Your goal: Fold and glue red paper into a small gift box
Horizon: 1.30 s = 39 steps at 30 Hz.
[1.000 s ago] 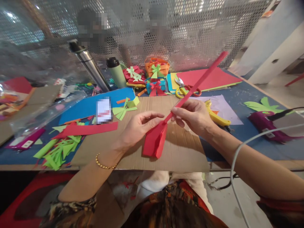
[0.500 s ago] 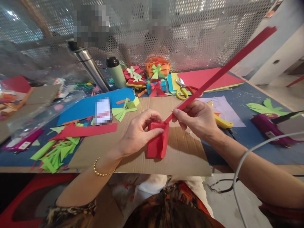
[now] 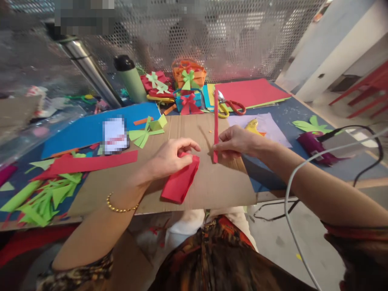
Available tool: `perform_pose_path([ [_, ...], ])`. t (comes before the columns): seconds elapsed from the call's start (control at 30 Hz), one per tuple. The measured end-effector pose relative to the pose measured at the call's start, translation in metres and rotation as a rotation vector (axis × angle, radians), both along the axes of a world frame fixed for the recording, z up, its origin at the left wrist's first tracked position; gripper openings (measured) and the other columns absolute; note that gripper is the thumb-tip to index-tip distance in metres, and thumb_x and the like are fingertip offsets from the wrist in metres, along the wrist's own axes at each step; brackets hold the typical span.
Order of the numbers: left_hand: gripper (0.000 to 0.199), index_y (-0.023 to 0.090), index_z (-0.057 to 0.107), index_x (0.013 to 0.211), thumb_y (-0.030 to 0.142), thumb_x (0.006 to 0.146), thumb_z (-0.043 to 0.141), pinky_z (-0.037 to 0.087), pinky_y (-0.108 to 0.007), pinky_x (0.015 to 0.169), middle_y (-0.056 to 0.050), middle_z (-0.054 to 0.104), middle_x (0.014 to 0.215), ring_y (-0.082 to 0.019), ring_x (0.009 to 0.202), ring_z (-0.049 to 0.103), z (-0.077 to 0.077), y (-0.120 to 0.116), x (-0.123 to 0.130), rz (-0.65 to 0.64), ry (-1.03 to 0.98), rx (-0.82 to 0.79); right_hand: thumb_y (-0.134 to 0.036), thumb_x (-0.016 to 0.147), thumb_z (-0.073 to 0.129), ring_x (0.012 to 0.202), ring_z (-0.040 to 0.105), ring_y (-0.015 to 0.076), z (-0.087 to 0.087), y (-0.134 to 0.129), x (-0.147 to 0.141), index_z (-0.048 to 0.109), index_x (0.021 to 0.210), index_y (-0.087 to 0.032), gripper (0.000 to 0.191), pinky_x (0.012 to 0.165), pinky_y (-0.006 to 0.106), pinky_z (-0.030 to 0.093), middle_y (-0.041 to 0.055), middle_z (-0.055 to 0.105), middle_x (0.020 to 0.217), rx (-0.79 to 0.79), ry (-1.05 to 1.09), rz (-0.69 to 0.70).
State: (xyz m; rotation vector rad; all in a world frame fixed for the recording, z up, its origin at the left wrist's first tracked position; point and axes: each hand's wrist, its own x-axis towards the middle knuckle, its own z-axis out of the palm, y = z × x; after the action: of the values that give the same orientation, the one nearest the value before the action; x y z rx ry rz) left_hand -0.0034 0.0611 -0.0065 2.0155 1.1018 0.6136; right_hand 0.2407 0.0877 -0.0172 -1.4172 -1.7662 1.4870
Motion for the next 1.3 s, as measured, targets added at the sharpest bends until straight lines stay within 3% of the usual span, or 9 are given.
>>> perform_pose_path([
  [0.27,0.059,0.018,0.078,0.129,0.017,0.074,0.058,0.04,-0.028,0.066,-0.001,0.063,0.078,-0.014,0.067,0.049,-0.01,0.014,0.006,-0.036,0.137,0.1,-0.046,0.085,0.08,0.037,0.047,0.0072,-0.004,-0.002,-0.021,0.07,0.055,-0.02,0.041,0.039,0.023,0.031,-0.0006,0.06,0.044,0.19,-0.228,0.18],
  [0.37,0.053,0.022,0.083,0.12,0.014,0.072,0.06,0.041,-0.029,0.069,-0.002,0.065,0.079,-0.016,0.069,0.052,-0.014,0.021,0.008,-0.087,0.21,0.116,-0.026,0.086,0.076,0.046,0.043,0.0082,-0.004,-0.01,-0.029,0.065,0.055,-0.02,0.034,0.05,0.027,0.03,-0.0019,0.052,0.046,0.442,-0.532,0.099],
  [0.5,0.05,0.029,0.084,0.116,0.015,0.073,0.063,0.041,-0.03,0.071,-0.002,0.063,0.078,-0.016,0.067,0.051,-0.018,0.024,0.013,-0.094,0.26,0.118,-0.028,0.087,0.073,0.054,0.036,0.0109,0.007,-0.032,-0.025,0.06,0.061,-0.02,0.03,0.058,0.031,0.023,-0.0004,0.049,0.056,0.535,-0.666,-0.017],
  [0.6,0.051,0.03,0.083,0.118,0.016,0.074,0.064,0.041,-0.031,0.074,-0.002,0.066,0.081,-0.018,0.068,0.052,-0.017,0.023,0.014,-0.103,0.255,0.1,-0.038,0.097,0.06,0.059,0.043,0.0148,0.021,-0.048,0.001,0.064,0.072,-0.021,0.031,0.061,0.032,0.024,0.0034,0.057,0.062,0.639,-0.859,-0.134],
  [0.73,0.061,0.026,0.08,0.127,0.014,0.07,0.062,0.04,-0.03,0.071,-0.003,0.069,0.081,-0.018,0.071,0.055,-0.014,0.019,0.014,-0.098,0.239,0.079,-0.034,0.101,0.052,0.096,0.063,0.029,0.021,-0.048,0.06,0.073,0.103,-0.015,0.028,0.072,0.036,0.037,0.0189,0.074,0.107,0.822,-1.188,-0.269],
  [0.83,0.073,0.027,0.071,0.141,0.014,0.071,0.058,0.039,-0.028,0.07,0.0,0.068,0.076,-0.016,0.066,0.05,-0.008,0.018,0.015,-0.143,0.275,0.054,-0.049,0.099,0.056,0.109,0.061,0.0372,0.0,-0.034,0.094,0.072,0.112,-0.007,0.047,0.08,0.041,0.041,0.0257,0.071,0.116,0.659,-1.394,-0.193],
  [1.0,0.081,0.026,0.056,0.156,0.015,0.075,0.052,0.039,-0.025,0.07,0.0,0.069,0.082,-0.012,0.066,0.046,0.009,0.017,0.022,-0.285,0.398,0.057,-0.06,0.098,0.054,0.103,0.062,0.0353,-0.022,-0.028,0.111,0.07,0.119,-0.012,0.055,0.08,0.041,0.044,0.0218,0.072,0.116,0.614,-1.351,-0.189],
  [1.13,0.085,0.025,0.049,0.16,0.016,0.075,0.051,0.039,-0.024,0.068,0.002,0.061,0.077,-0.013,0.068,0.05,0.015,0.016,0.023,-0.32,0.452,0.043,-0.054,0.101,0.054,0.102,0.062,0.0369,-0.009,-0.047,0.099,0.069,0.119,-0.012,0.048,0.083,0.047,0.048,0.022,0.071,0.113,0.965,-1.181,-0.226],
  [1.3,0.083,0.025,0.054,0.157,0.016,0.075,0.053,0.038,-0.024,0.067,0.002,0.057,0.076,-0.012,0.067,0.049,0.009,0.014,0.02,-0.272,0.435,0.058,-0.019,0.108,0.042,0.09,0.06,0.0227,0.002,-0.061,0.061,0.074,0.105,-0.018,0.033,0.079,0.036,0.048,0.012,0.072,0.099,1.221,-0.62,0.383],
])
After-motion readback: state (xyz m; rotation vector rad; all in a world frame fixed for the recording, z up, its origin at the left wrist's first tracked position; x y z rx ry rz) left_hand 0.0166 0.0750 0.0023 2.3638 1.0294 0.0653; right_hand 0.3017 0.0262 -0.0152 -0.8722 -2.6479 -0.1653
